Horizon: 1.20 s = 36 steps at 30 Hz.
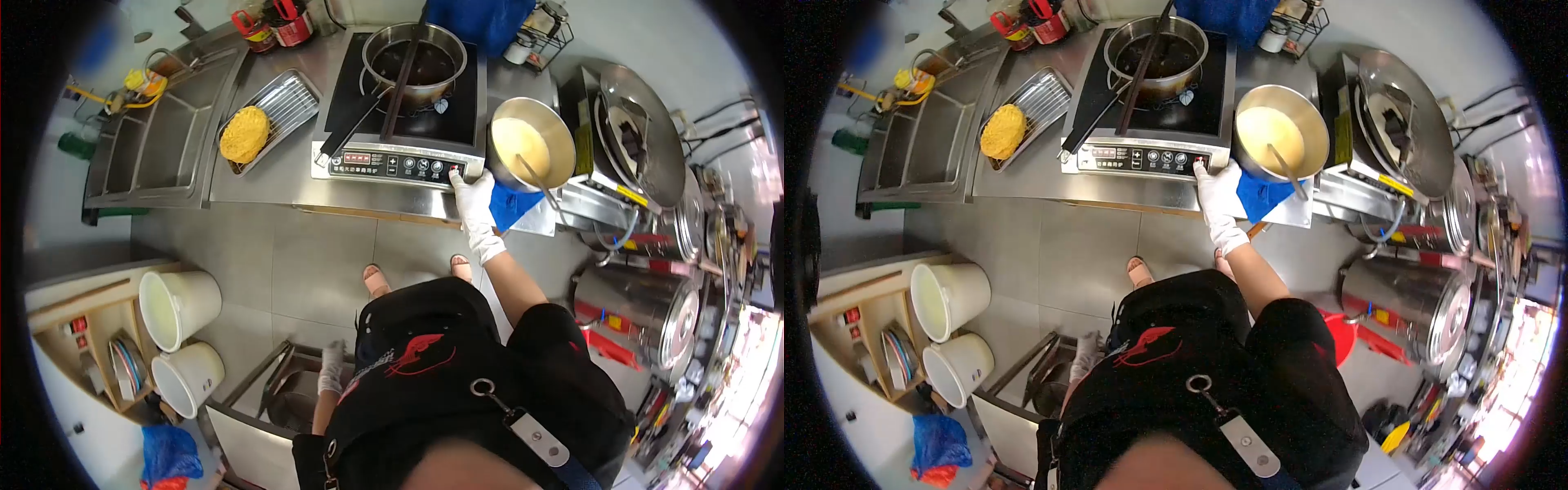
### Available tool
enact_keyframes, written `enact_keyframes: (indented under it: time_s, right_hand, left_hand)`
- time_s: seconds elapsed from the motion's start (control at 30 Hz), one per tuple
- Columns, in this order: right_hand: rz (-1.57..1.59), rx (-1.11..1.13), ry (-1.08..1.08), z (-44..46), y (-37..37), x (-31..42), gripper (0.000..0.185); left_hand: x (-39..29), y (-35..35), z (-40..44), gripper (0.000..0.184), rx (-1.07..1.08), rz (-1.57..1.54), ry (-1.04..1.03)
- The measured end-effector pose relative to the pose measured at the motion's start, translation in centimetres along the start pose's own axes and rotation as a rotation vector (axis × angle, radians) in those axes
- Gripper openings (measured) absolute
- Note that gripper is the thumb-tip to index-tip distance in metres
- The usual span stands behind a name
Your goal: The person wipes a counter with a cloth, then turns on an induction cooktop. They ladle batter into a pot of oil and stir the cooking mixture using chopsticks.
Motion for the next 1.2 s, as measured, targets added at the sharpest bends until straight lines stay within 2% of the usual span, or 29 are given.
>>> enact_keyframes:
  time_s: [0.07, 0.1, 0.13, 0.2, 0.27, 0.33, 0.4, 0.5, 0.57, 0.6, 0.67, 0.7, 0.77, 0.8, 0.87, 0.9, 0.93, 1.0, 1.03, 1.07, 1.13, 1.2]
  right_hand:
    - [-0.122, -0.075, 0.053, 0.1, -1.0, -0.6, 0.081]
    - [-0.086, -0.092, 0.000, 0.1, -1.2, -1.0, 0.092]
    - [-0.074, -0.125, 0.002, 0.4, -1.5, -1.6, 0.094]
    - [-0.117, -0.134, -0.033, 0.0, -1.3, -0.6, 0.095]
    - [-0.289, -0.187, 0.048, -0.2, -1.2, -0.1, 0.103]
    - [-0.403, -0.385, 0.214, -1.5, -0.1, 2.8, 0.068]
    - [-0.446, -0.386, 0.203, -1.5, 0.0, 2.9, 0.071]
    - [-0.396, -0.325, 0.170, -1.3, 0.4, 2.4, 0.074]
    - [-0.496, -0.389, 0.151, -3.1, 1.6, 2.8, 0.085]
    - [-0.393, -0.322, 0.120, -3.7, 1.9, 1.8, 0.090]
    - [-0.213, -0.334, 0.238, -5.5, 3.2, 1.8, 0.078]
    - [-0.207, -0.339, 0.240, -6.3, 3.7, 2.1, 0.078]
    - [-0.097, -0.286, 0.278, -7.4, 4.4, 3.6, 0.055]
    - [-0.087, -0.295, 0.282, -7.6, 4.9, 4.9, 0.055]
    - [0.059, -0.112, 0.274, -6.9, 3.9, 7.2, 0.050]
    - [0.026, -0.074, 0.342, -6.3, 3.6, 8.2, 0.040]
    - [0.034, -0.078, 0.346, -5.8, 3.7, 9.2, 0.040]
    - [0.164, 0.052, 0.217, -4.6, 1.8, 10.2, 0.033]
    - [0.408, 0.138, 0.123, -3.7, 0.2, 9.7, 0.031]
    - [0.448, 0.241, 0.076, -3.4, -1.1, 10.3, 0.026]
    - [0.582, 0.354, -0.127, -3.0, -3.8, 10.5, 0.029]
    - [0.902, 0.523, -0.295, -3.4, -6.9, 11.2, 0.036]
  left_hand:
    - [-3.2, 6.0, 1.4, 0.029, -0.118, 0.063, -0.059]
    - [-2.5, 8.9, 5.2, 0.027, -0.136, 0.293, -0.387]
    - [-4.2, 11.0, 3.9, 0.025, -0.142, -0.018, -0.075]
    - [-6.9, 13.8, 4.0, 0.024, -0.134, -0.074, -0.041]
    - [-7.2, 17.2, 4.9, 0.025, -0.209, -0.043, -0.015]
    - [-6.2, 18.6, 5.2, 0.027, -0.216, -0.014, 0.034]
    - [-5.2, 18.6, 6.2, 0.029, -0.222, 0.005, 0.057]
    - [-2.9, 15.8, 7.7, 0.031, -0.117, 0.013, 0.061]
    - [-2.3, 13.5, 7.8, 0.032, -0.060, 0.063, 0.063]
    - [-2.3, 12.3, 7.9, 0.032, -0.010, 0.129, 0.034]
    - [-2.7, 10.7, 7.2, 0.033, 0.037, 0.194, 0.005]
    - [-3.8, 10.2, 6.4, 0.034, 0.045, 0.216, -0.020]
    - [-4.6, 10.1, 6.7, 0.036, 0.038, 0.207, -0.057]
    - [-5.6, 10.5, 6.8, 0.036, 0.034, 0.210, -0.071]
    - [-6.7, 11.3, 7.1, 0.037, 0.028, 0.282, 0.015]
    - [-8.0, 12.0, 8.6, 0.036, 0.013, 0.342, -0.067]
    - [-10.2, 12.0, 8.4, 0.036, 0.008, 0.342, -0.075]
    - [-21.3, 13.2, 5.6, 0.035, -0.134, 0.309, -0.292]
    - [-26.1, 13.3, 3.8, 0.033, -0.171, 0.221, -0.325]
    - [-30.6, 13.0, 2.2, 0.031, -0.205, 0.134, -0.359]
    - [-38.7, 11.9, 0.1, 0.028, -0.240, -0.135, -0.620]
    - [-44.9, 9.9, -1.1, 0.025, -0.161, -0.200, -0.732]
Point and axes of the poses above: each hand's wrist, its own z-axis towards the middle knuckle, its own y-axis out of the back of the hand, x = y × z, the point moved 10 cm from there along z, towards the middle knuckle, and after that the axes turned 2 degrees about y, right-handed, at the moved point
